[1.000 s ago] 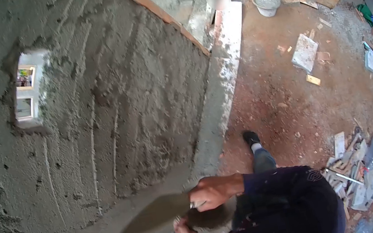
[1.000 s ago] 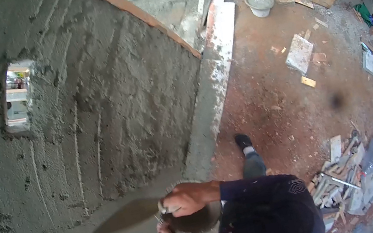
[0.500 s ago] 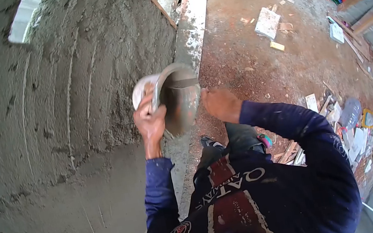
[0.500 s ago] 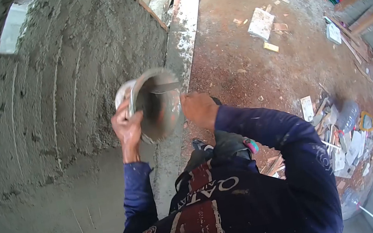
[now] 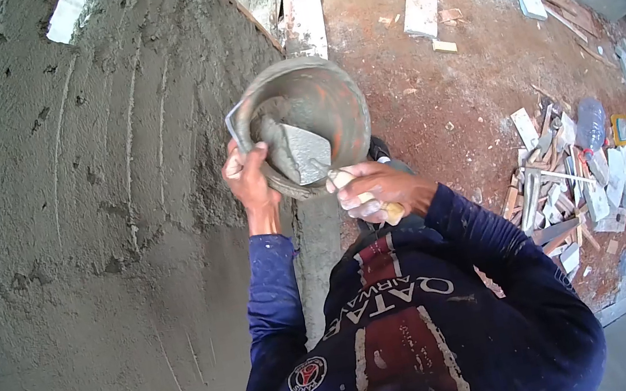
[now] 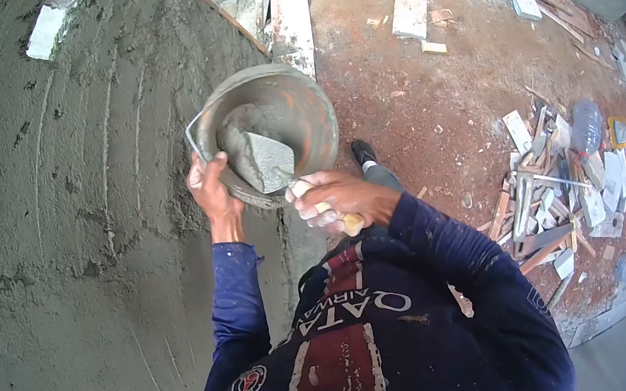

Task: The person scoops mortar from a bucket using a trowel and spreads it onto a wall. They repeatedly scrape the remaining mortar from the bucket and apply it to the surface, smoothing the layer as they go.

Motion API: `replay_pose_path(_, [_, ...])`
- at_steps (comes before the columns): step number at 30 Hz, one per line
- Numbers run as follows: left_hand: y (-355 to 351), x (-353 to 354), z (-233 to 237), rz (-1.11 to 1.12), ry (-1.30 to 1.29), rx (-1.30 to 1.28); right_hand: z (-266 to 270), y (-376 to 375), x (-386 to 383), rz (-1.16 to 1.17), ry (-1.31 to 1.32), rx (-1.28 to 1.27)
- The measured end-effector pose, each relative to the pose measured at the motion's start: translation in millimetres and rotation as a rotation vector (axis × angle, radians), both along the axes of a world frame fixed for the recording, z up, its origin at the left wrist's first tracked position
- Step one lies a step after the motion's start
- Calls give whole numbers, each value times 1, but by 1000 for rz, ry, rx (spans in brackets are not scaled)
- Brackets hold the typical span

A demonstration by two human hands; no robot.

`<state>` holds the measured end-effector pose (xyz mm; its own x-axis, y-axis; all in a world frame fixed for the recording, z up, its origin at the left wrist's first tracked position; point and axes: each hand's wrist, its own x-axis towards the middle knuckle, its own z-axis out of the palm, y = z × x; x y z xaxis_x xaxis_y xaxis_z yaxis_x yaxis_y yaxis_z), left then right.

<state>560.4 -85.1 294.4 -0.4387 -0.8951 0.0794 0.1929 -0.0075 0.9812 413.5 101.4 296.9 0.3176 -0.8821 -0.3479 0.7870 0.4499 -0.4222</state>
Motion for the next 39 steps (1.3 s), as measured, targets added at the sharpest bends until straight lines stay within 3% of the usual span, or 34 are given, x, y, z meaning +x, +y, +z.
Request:
replay_pose_path(2, [-10, 6, -6, 122, 206, 361, -13, 7, -1, -24, -94, -25])
replay_pose_path(4, [-20, 23, -26, 213, 171, 478, -12, 5, -9, -108, -341, -111])
replay_pose_path(6, [-24, 41, -48, 355, 62, 514, 6, -7, -23, -142, -336, -159])
replay_pose_path(9, [-11, 76, -57, 327, 25, 533, 39, -33, -44, -431, -4, -221])
replay_pose_path(10, [-6, 86, -59, 348, -2, 546, 40, -54, -46, -430, -14, -226])
replay_pose_path(12, [11, 119, -73, 394, -106, 545, 40, -104, -47, -743, 119, -267])
replay_pose_path(14, [30, 139, -76, 450, -205, 531, 17, -179, -40, -930, 236, -222])
replay_pose_path(18, [65, 165, -70, 555, -259, 528, -58, -397, -21, -1540, 787, 94])
replay_pose_path(20, [75, 190, -86, 567, -293, 542, -48, -408, -26, -778, 844, 74])
replay_pose_path(22, [72, 187, -81, 566, -283, 531, -29, -329, -7, -326, 1102, -772])
replay_pose_path(23, [77, 179, -79, 588, -242, 540, -11, -276, 13, -279, 917, -972])
replay_pose_path(25, [69, 162, -62, 575, -248, 665, -1, -186, 30, -159, 798, -877])
replay_pose_path(28, [49, 153, -72, 446, -346, 553, -37, -108, 8, -8, 973, -580])
replay_pose_path(29, [41, 147, -70, 413, -365, 538, -52, -87, -12, -48, 1159, -755])
replay_pose_path(30, [33, 141, -75, 400, -311, 484, -38, -65, -36, 203, 1216, -688])
replay_pose_path(31, [21, 134, -81, 378, -256, 422, -52, -43, -47, 139, 1392, -817])
replay_pose_path(32, [12, 121, -71, 352, -260, 369, -51, -33, -50, 147, 1399, -808])
replay_pose_path(34, [-1, 103, -57, 288, -254, 284, -48, -15, -55, 506, 1889, -634])
replay_pose_path(36, [-20, 86, -42, 189, -242, 93, -20, -31, -34, 469, 2077, -595])
replay_pose_path(38, [-24, 63, -12, 121, -235, -85, -36, -40, -16, -170, 2566, -976])
replay_pose_path(39, [-27, 57, -1, 78, -251, -83, -34, -47, -3, -172, 2569, -958])
